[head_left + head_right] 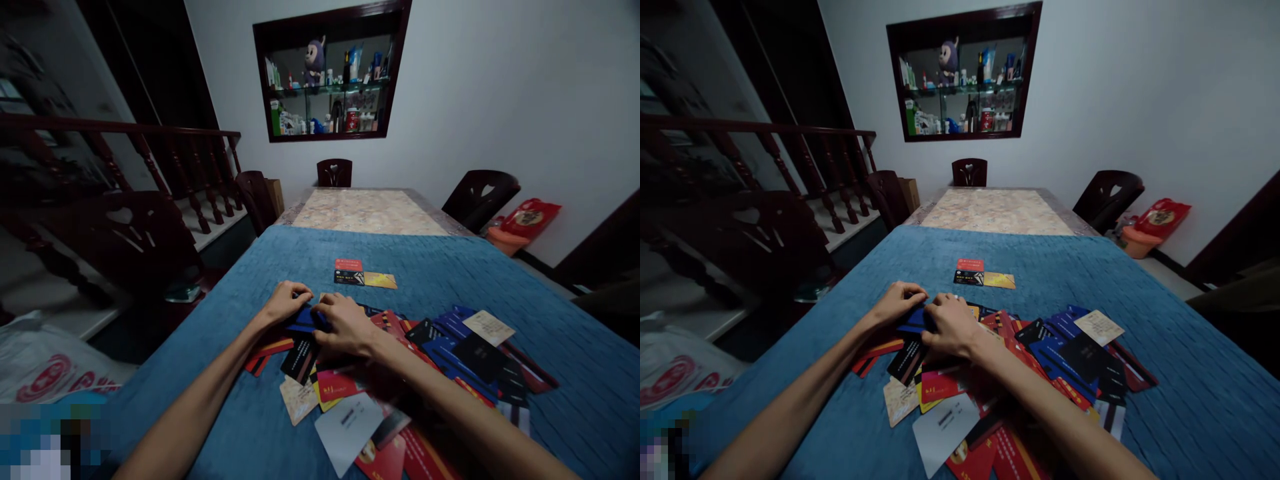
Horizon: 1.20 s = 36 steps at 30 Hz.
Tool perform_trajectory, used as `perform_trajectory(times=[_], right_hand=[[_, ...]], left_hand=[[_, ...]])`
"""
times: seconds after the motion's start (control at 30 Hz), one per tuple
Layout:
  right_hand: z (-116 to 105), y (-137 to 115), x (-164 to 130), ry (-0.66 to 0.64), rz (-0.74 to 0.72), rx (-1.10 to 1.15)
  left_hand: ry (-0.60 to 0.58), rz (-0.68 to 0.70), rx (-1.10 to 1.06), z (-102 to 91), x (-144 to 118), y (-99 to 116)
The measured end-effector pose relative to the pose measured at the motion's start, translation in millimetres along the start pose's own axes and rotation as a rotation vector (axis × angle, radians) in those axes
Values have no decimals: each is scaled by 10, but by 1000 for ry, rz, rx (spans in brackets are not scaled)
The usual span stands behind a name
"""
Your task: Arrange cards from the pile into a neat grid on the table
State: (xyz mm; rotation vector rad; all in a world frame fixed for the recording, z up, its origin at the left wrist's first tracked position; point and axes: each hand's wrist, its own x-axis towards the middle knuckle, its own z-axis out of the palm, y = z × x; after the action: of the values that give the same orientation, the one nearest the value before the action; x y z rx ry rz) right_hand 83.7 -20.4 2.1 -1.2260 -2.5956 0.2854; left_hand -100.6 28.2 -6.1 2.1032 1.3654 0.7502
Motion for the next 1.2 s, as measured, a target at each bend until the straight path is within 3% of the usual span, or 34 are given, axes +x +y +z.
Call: perform_trajectory(times=[0.47,0.77,1.2], right_hand=[[-71,345,-27,113,96,279],[23,447,-21,139,150,240],[108,477,-31,188,165,129]], left_hand=[[-320,183,-192,-140,-62,2],[-263,55,-199,-61,-30,-129],[-191,32,-236,-15,-9,-194]])
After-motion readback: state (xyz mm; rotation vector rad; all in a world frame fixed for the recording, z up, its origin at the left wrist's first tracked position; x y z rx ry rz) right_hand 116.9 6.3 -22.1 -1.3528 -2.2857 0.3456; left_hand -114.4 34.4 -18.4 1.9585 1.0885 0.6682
